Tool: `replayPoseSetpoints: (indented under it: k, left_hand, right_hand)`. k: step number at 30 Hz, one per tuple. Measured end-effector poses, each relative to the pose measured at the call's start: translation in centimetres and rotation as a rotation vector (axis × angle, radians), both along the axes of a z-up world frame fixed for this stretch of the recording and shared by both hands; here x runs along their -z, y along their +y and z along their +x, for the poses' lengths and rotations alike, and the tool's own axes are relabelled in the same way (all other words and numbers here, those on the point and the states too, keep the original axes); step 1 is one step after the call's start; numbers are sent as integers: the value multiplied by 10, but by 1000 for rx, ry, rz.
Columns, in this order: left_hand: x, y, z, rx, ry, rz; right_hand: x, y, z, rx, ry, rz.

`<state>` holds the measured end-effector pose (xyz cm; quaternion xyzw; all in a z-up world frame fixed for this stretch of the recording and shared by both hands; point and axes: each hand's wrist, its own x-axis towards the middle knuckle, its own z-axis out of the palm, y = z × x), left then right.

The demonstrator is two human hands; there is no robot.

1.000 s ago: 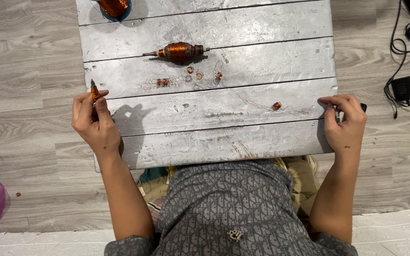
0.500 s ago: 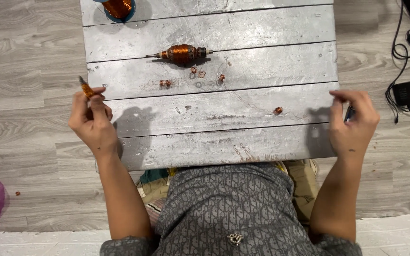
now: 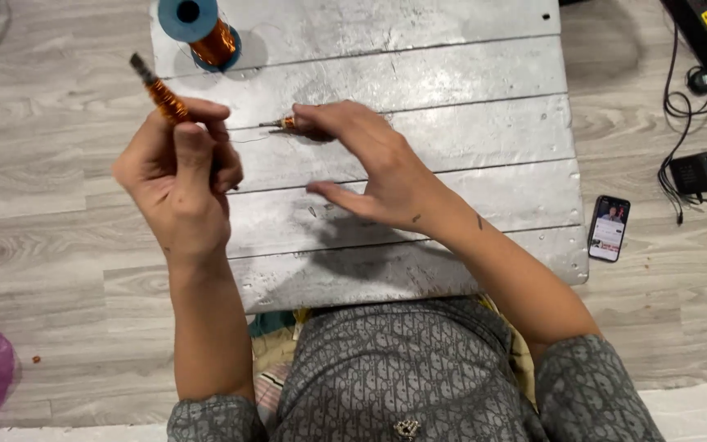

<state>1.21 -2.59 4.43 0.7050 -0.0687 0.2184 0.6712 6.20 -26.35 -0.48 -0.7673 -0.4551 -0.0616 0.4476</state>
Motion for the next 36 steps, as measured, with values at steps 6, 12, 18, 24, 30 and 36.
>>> replayPoseSetpoints:
  k: [6,12,18,24,30,36]
  left_hand:
    - [-18,-11,14,101,-4,-71]
    - [-24,-19,21,136,24,-117]
    - [-29,-21,22,146,14,-94]
    - [-18,-12,22,107,29,-99]
    - [-6,-3,19,73,114,-42]
    - [8,2,18,51,144,-5]
  right_hand:
    - [-22,1,7,196,-10,93]
    - [-31,0,8,164,-31,167]
    - [-30,-3,8,136,-20,189]
    - [-27,-9,7,129,36,211]
    - [-22,-18,2,155,110,194]
    - [-26,-28,-1,142,173,165]
